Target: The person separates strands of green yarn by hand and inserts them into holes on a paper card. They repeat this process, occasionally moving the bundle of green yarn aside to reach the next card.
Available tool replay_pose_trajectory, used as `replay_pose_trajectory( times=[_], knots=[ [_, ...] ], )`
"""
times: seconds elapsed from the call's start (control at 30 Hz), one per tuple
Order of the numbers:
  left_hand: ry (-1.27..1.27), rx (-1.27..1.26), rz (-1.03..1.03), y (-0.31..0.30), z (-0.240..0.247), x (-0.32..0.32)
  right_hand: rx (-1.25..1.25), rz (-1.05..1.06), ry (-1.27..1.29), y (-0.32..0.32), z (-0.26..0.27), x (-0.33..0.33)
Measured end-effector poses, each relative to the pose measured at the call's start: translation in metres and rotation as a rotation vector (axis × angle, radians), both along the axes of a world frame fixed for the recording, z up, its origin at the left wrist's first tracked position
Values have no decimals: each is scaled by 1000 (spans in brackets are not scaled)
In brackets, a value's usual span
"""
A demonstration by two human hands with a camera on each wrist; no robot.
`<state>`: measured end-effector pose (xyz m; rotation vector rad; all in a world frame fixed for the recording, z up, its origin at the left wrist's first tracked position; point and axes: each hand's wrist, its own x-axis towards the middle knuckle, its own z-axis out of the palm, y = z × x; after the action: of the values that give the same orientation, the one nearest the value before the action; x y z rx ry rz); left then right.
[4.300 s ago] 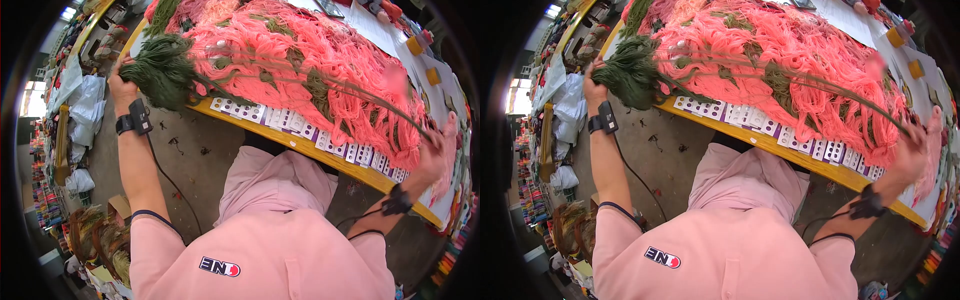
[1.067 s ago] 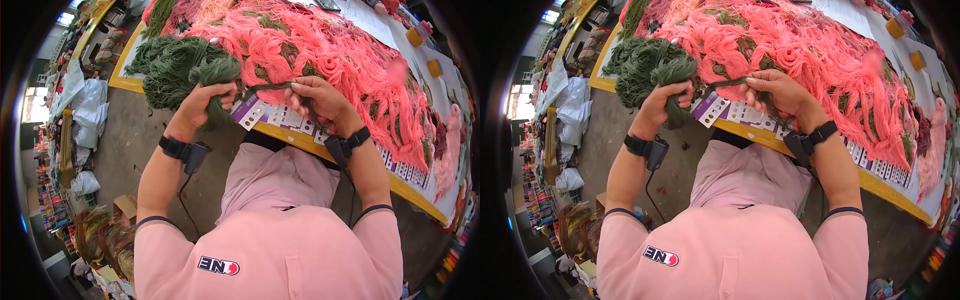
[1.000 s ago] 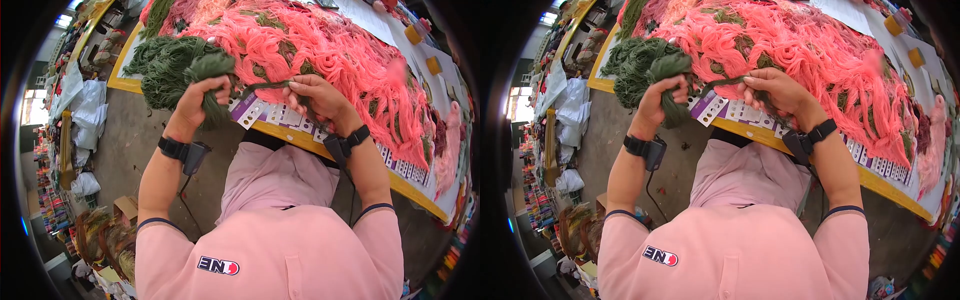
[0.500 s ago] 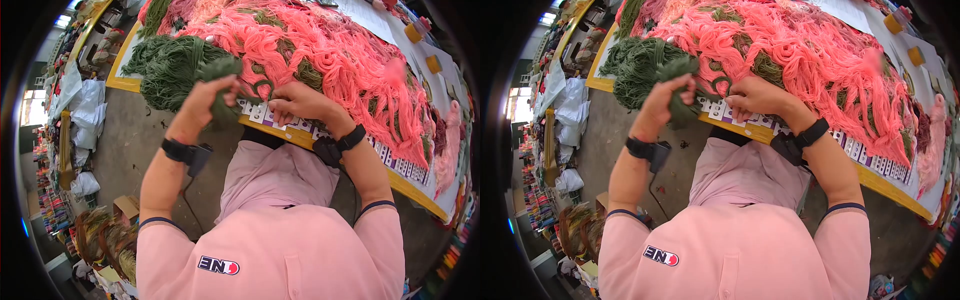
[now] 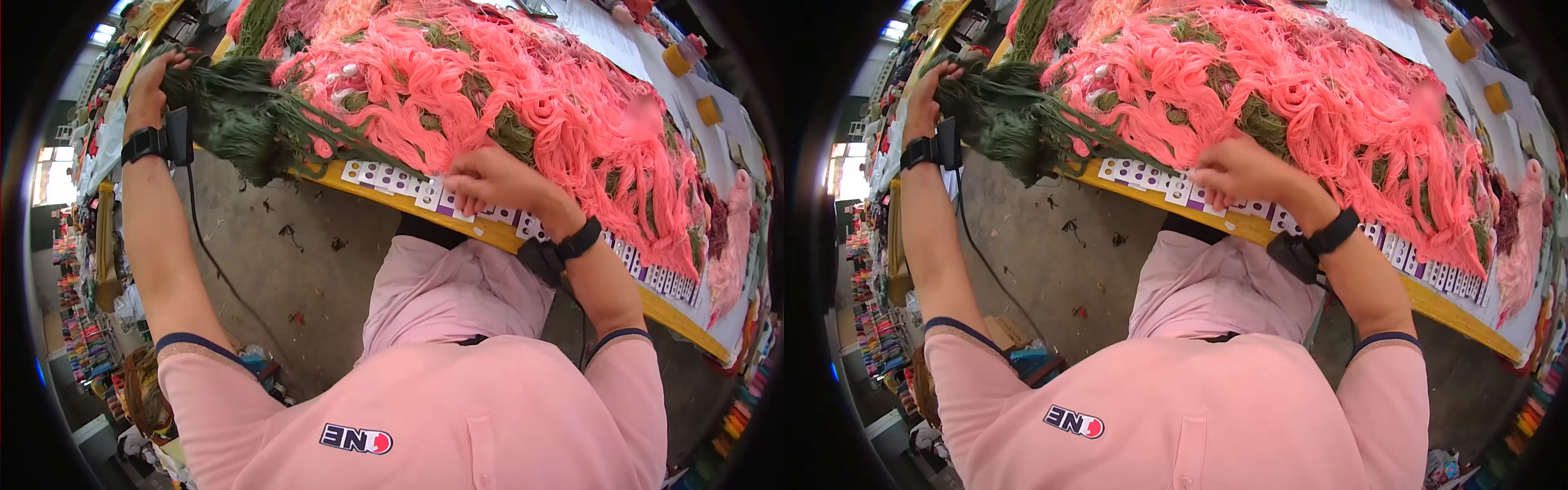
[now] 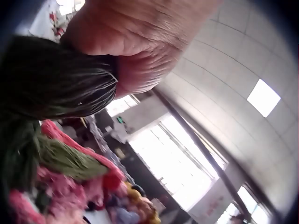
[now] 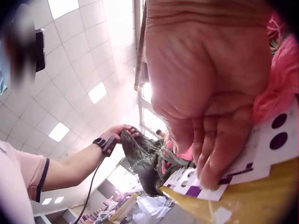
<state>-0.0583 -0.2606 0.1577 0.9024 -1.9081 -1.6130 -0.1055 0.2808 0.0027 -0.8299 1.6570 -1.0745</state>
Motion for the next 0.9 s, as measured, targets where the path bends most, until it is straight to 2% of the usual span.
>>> replay_pose_trajectory(
  times=[0.07, 0.1, 0.13, 0.17, 0.2, 0.23, 0.27, 0.3, 0.33, 0.37, 0.4, 0.53, 0.83, 0.9],
  knots=[
    [-73, -156, -270, 54, 12, -9, -157, -11, 539, -3, 15, 26],
    [-61, -82, -296, 95, 3, -9, -235, -13, 797, -7, 19, 40],
    [-100, -85, -357, 147, -2, -3, -231, -41, 866, -11, 16, 49],
    [-182, 25, -426, 171, -27, 1, -228, -70, 937, -16, 11, 56],
    [-128, -50, -510, 198, -57, 9, -230, -104, 1018, -20, 6, 58],
    [-154, 106, -568, 241, -68, 22, -225, -127, 1083, -21, -1, 56],
    [-289, 134, -615, 262, -85, 31, -246, -134, 1100, -19, 0, 53],
    [-327, 126, -590, 289, -99, 43, -263, -137, 1115, -16, 1, 53],
    [-350, 126, -662, 296, -124, 53, -280, -134, 1122, -13, 1, 55],
    [-314, 93, -658, 308, -134, 61, -289, -144, 1126, -12, 1, 56],
    [-412, 49, -641, 316, -134, 65, -302, -151, 1131, -13, 0, 56],
    [-380, -193, -596, 325, -163, 76, -295, -192, 1090, -14, -10, 60],
    [-377, -332, -546, 334, -165, 79, -357, -256, 857, -16, -19, 59],
    [-386, -386, -544, 334, -162, 78, -345, -249, 894, -15, -15, 60]
  ],
)
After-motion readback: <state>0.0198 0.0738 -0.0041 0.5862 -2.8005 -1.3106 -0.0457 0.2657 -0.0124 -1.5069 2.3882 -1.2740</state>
